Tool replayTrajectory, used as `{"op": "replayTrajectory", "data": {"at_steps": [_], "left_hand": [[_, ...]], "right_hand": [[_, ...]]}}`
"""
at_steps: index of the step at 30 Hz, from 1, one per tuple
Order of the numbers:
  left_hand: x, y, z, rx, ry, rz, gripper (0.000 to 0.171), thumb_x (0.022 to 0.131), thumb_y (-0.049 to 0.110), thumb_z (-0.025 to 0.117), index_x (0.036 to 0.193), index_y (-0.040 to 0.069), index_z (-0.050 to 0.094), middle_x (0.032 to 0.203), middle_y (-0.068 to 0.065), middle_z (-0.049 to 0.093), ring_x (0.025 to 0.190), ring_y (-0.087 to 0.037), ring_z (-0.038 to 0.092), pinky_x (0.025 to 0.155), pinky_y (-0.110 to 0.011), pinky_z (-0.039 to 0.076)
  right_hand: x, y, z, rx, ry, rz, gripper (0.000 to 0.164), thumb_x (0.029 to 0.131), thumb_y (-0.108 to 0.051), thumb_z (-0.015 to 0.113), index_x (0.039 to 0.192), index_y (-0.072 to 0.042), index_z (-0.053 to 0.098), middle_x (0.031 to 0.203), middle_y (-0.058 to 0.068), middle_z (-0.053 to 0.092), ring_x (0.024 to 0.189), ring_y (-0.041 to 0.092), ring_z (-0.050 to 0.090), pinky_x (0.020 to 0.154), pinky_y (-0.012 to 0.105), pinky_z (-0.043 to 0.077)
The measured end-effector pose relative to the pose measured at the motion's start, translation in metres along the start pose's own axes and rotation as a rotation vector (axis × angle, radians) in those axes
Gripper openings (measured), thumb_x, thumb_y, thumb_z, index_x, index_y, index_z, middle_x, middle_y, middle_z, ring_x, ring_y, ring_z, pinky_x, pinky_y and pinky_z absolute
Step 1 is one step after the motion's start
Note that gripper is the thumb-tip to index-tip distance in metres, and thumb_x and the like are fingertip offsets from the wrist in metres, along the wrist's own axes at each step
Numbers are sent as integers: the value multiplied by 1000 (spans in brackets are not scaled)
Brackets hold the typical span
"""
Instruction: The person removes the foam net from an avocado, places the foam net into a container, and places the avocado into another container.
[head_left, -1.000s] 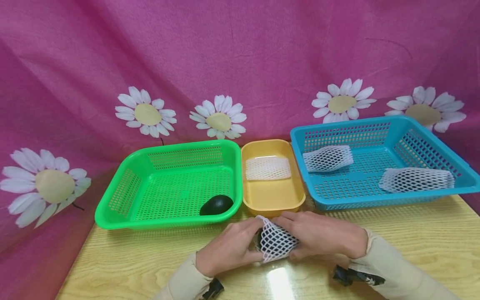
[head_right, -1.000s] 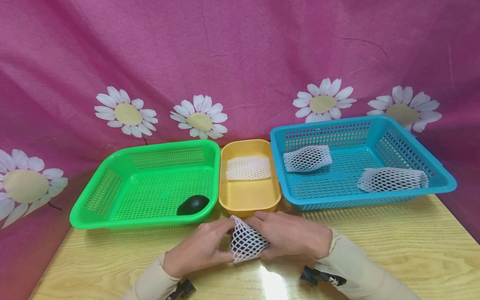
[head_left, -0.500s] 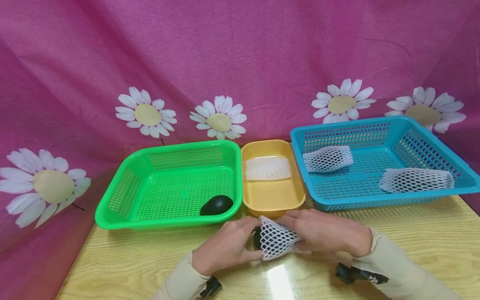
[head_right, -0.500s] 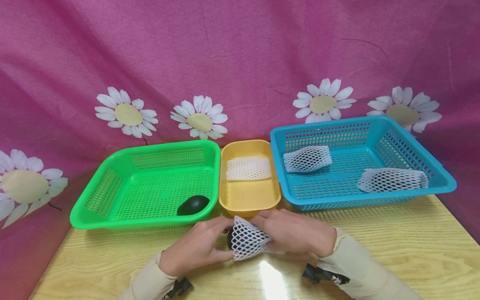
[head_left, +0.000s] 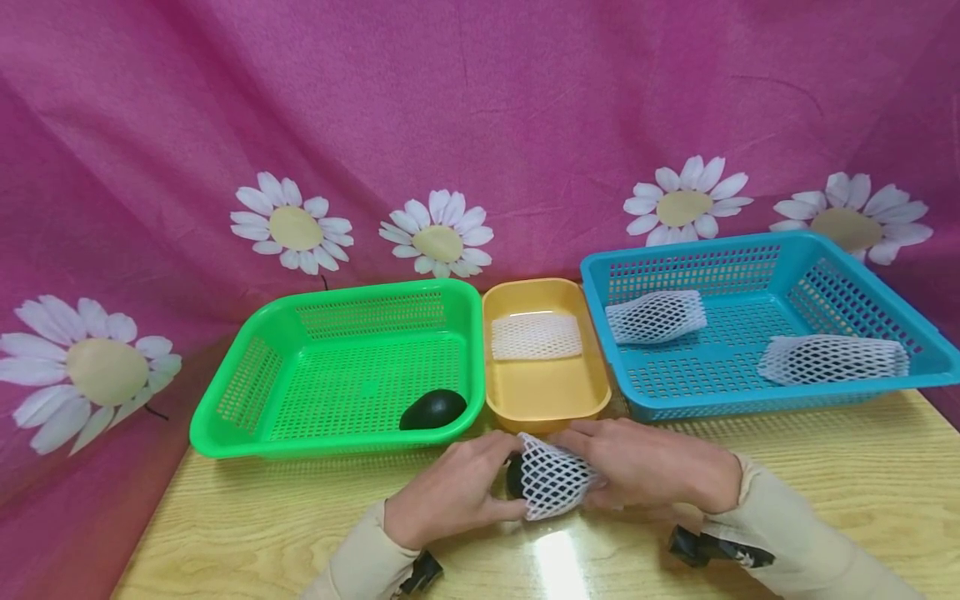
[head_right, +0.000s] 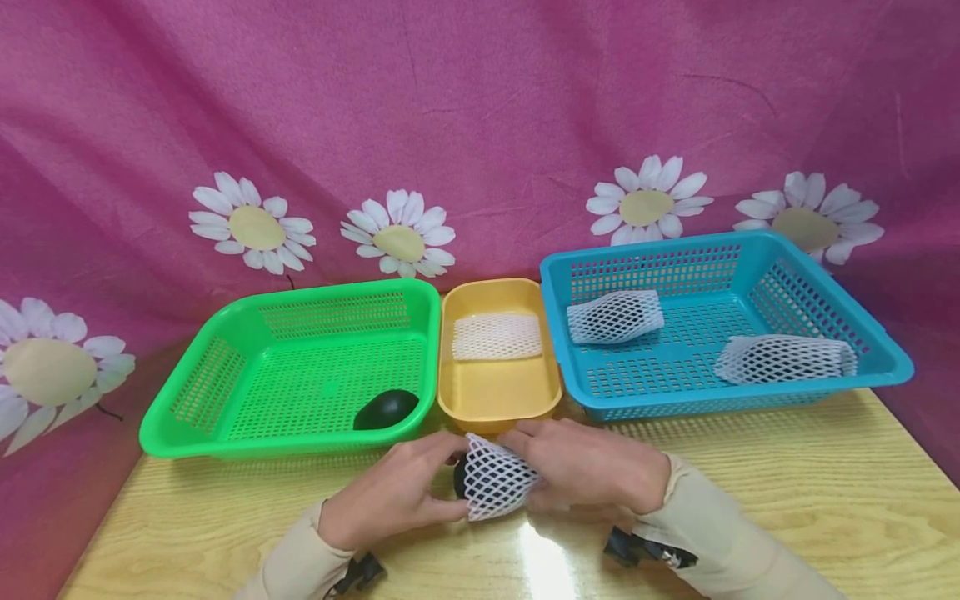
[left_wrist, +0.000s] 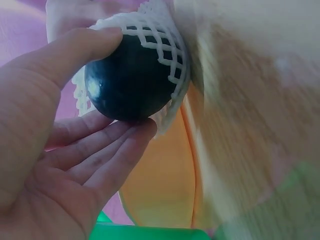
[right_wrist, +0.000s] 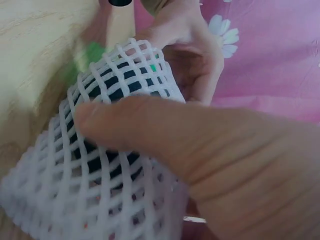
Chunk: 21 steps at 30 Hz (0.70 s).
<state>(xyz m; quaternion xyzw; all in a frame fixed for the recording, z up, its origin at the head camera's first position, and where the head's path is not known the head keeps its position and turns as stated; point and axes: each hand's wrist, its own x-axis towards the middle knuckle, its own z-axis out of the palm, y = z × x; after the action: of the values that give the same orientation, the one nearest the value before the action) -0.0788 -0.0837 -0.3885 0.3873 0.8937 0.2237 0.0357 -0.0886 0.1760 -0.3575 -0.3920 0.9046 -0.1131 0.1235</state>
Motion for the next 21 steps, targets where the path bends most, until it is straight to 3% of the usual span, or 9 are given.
{"op": "replayTrajectory", "data": {"at_steps": [4,10,15,21], "left_hand": [[0,1,0,1,-15,-16,54,87,32,81,130,7,59,115,-2,71,98,-7,66,85,-16,56],[0,1,1,10,-15,-17,58,88,34,80,133,7,58,119,-3,71,101,-7,66,89,-20,57],[1,1,3,41,1,16,58,87,34,81,134,7,59,123,-4,70,104,-9,67,93,-24,58],[2,2,4,54,14,28,58,87,39,81,133,9,60,124,-3,68,106,-9,66,95,-25,58]], "right_hand": [[3,-2,4,38,-12,29,86,80,-40,86,154,-18,46,135,-5,63,100,6,63,98,40,58],[5,-3,10,92,6,39,104,76,-55,87,161,-22,36,142,-4,60,118,14,65,101,42,56],[7,-3,14,94,17,12,105,77,-63,81,161,-19,36,143,-4,59,120,12,63,102,40,56],[7,-5,16,49,35,-10,97,83,-55,81,161,-22,34,142,-9,58,121,11,60,103,40,55]]}}
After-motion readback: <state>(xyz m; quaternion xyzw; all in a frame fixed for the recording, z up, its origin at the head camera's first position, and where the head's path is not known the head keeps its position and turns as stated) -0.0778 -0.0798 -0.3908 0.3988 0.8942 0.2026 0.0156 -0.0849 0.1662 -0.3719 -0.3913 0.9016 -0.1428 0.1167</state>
